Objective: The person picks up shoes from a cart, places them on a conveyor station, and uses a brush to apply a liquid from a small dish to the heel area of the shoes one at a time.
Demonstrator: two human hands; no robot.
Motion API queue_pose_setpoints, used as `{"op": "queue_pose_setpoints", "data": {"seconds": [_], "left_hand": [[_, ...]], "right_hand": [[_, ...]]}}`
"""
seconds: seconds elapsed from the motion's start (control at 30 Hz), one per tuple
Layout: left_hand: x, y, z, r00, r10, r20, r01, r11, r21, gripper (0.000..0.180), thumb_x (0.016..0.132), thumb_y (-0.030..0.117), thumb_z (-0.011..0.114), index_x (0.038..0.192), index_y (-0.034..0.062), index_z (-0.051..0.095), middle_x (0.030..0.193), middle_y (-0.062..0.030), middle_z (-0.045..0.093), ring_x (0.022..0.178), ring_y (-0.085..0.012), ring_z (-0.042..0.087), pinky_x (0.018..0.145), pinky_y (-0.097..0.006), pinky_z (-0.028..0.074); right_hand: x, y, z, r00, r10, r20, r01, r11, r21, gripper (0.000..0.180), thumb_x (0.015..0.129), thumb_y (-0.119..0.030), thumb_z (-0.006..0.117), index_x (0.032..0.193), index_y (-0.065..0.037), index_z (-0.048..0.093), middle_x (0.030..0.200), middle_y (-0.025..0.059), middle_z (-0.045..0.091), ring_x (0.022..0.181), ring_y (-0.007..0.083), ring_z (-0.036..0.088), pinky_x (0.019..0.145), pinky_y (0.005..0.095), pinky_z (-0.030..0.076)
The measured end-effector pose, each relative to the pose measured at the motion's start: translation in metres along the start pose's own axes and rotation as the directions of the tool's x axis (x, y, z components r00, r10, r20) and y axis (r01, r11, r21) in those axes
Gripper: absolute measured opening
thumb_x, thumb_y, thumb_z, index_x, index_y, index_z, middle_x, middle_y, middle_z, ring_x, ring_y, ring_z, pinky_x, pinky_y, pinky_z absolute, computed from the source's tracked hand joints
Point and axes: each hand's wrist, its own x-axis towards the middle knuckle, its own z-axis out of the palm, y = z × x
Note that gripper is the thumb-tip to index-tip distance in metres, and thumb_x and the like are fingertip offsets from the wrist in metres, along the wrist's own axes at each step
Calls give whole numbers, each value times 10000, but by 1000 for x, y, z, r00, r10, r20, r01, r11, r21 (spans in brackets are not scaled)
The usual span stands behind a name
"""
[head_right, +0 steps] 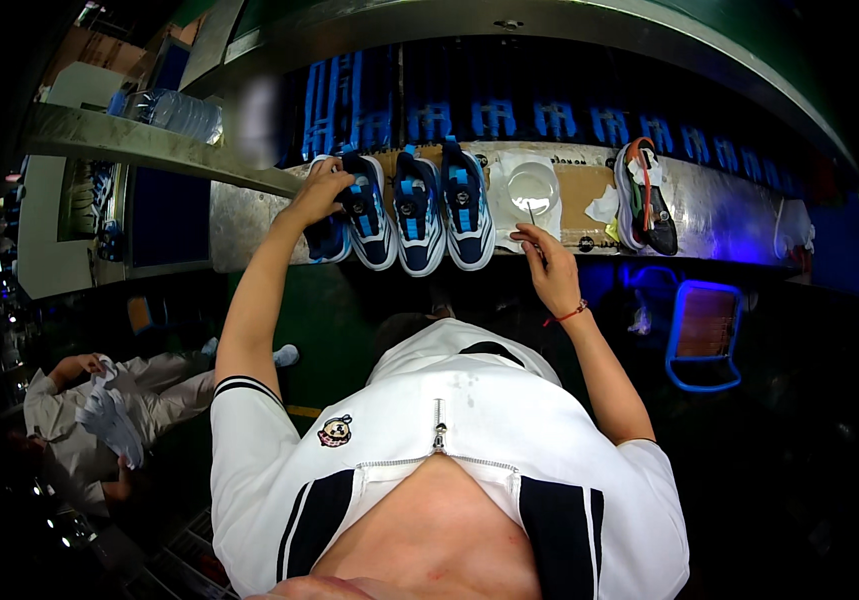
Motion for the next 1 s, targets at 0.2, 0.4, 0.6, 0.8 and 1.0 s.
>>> {"op": "queue_pose_setpoints", "data": {"seconds": [0.2,0.4,0.6,0.8,1.0], "left_hand": [[-12,23,-65,940,298,-167,-287,954,88,478,528,-8,778,975,65,625,1041,-91,607,1109,-324,512,908,-405,448],[-16,28,-72,935,310,-173,-294,949,111,387,592,-16,733,961,35,628,1078,-32,611,1143,-242,515,883,-347,489],[-12,16,-19,966,218,-142,-229,971,-63,383,643,-69,663,1015,-1,601,1222,-103,521,1197,-300,477,943,-360,446],[-4,23,-10,994,63,-94,-71,994,-83,545,639,28,691,1155,48,516,1221,-165,504,1170,-355,471,962,-406,414],[9,34,-7,997,-16,-75,-1,974,-225,727,643,220,773,1284,175,433,1138,-174,548,1093,-364,514,935,-449,392]], "right_hand": [[1,10,-3,1000,-21,-14,22,1000,3,256,907,-36,532,1161,-29,565,980,75,693,794,183,661,690,258,489],[9,10,3,1000,-7,24,6,999,49,256,909,-40,533,1163,-23,564,992,79,692,867,194,675,721,267,504],[15,4,6,998,-47,32,45,997,61,258,908,-42,534,1162,-24,571,996,87,691,871,205,678,710,281,521],[11,9,-1,1000,-16,10,15,998,58,247,910,-43,530,1152,-16,576,996,93,691,867,207,679,717,282,520],[6,8,1,1000,4,12,-5,997,81,248,915,-50,525,1156,-14,573,1001,97,690,873,209,677,732,280,515]]}}
